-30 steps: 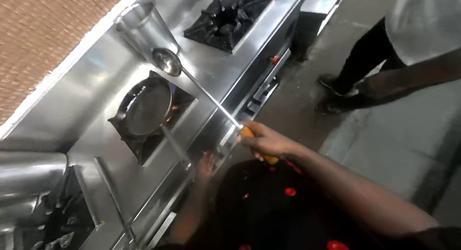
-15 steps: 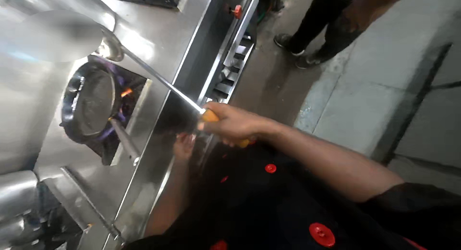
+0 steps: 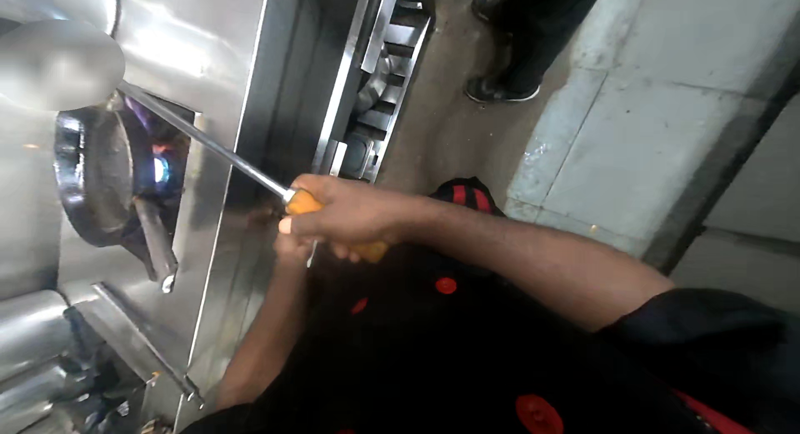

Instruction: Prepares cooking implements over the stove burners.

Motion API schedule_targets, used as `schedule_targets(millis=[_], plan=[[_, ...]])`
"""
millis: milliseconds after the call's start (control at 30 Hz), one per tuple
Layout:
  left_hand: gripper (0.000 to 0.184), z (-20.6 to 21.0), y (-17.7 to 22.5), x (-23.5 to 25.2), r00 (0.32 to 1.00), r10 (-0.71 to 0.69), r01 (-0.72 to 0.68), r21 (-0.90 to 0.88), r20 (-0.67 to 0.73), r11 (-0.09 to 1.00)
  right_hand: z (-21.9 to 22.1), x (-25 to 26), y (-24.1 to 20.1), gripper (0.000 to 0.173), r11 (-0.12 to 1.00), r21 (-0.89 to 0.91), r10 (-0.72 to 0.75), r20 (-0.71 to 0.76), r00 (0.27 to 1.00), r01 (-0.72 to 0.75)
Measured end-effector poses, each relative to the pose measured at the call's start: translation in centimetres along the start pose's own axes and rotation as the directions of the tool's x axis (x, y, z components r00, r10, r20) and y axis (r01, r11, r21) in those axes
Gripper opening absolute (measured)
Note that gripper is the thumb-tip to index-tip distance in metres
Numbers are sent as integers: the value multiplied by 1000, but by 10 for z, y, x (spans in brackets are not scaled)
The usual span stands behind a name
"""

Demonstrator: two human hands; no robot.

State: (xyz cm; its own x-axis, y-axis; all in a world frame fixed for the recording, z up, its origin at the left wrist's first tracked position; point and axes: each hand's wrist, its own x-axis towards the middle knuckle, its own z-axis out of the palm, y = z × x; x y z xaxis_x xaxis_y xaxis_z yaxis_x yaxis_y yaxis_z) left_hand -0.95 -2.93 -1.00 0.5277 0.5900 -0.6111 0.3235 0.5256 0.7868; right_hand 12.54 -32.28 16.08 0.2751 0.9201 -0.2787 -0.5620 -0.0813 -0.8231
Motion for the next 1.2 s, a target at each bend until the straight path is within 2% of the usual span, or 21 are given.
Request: schedule_targets(millis=[67,133,200,267,333,367,433,467,533,567,633,700,767,800,967,1100,1200], plan=[[51,1,2,-3,994,-39,48,-82,106,995,2,-2,-6,37,1000,11,7,15,1000,-7],[45,-2,1,-3,992,-47,56,-70,119,996,3,-2,-11,36,1000,0,12,27,1000,-12],[33,0,0,-3,999,-44,44,-6,23,999,6,-2,-15,36,1000,-12,23,19,1000,-23],[30,11,-2,-11,979,-86,91,20,-186,996,9,-2,-18,39,998,-26,58,0,998,-58],[47,17,0,-22,935,-199,158,-158,-294,975,12,0,-22,42,993,-69,98,-26,995,-99],[57,20,6,-35,926,-236,156,-271,-295,950,12,2,-23,43,989,-91,116,-42,992,-119],[68,34,29,-71,939,-230,88,-471,-254,878,10,11,-28,44,980,-136,138,-49,989,-143],[74,39,47,-91,966,-177,39,-572,-187,820,9,16,-33,44,976,-158,144,-53,988,-151],[88,42,87,-129,1000,22,-19,-730,-5,684,11,28,-48,44,969,-194,144,-62,988,-154],[91,41,108,-142,990,121,-28,-763,66,646,14,35,-56,43,965,-212,145,-68,987,-156],[82,42,150,-153,974,188,-31,-746,127,665,19,52,-71,41,956,-252,134,-79,988,-150],[58,46,177,-143,987,95,11,-650,128,760,25,67,-82,42,950,-280,119,-85,989,-138],[31,52,186,-135,993,20,52,-601,113,797,28,79,-87,41,948,-295,104,-80,991,-123],[26,55,190,-138,993,0,70,-598,117,798,28,82,-88,41,947,-299,99,-74,992,-117],[25,49,233,-169,994,2,68,-619,111,782,25,91,-93,42,949,-300,74,-73,995,-93],[21,31,265,-182,993,10,57,-566,115,823,22,96,-94,42,950,-305,50,-70,996,-69],[23,22,271,-183,997,3,37,-497,79,867,21,98,-95,42,945,-323,25,-75,997,-48]])
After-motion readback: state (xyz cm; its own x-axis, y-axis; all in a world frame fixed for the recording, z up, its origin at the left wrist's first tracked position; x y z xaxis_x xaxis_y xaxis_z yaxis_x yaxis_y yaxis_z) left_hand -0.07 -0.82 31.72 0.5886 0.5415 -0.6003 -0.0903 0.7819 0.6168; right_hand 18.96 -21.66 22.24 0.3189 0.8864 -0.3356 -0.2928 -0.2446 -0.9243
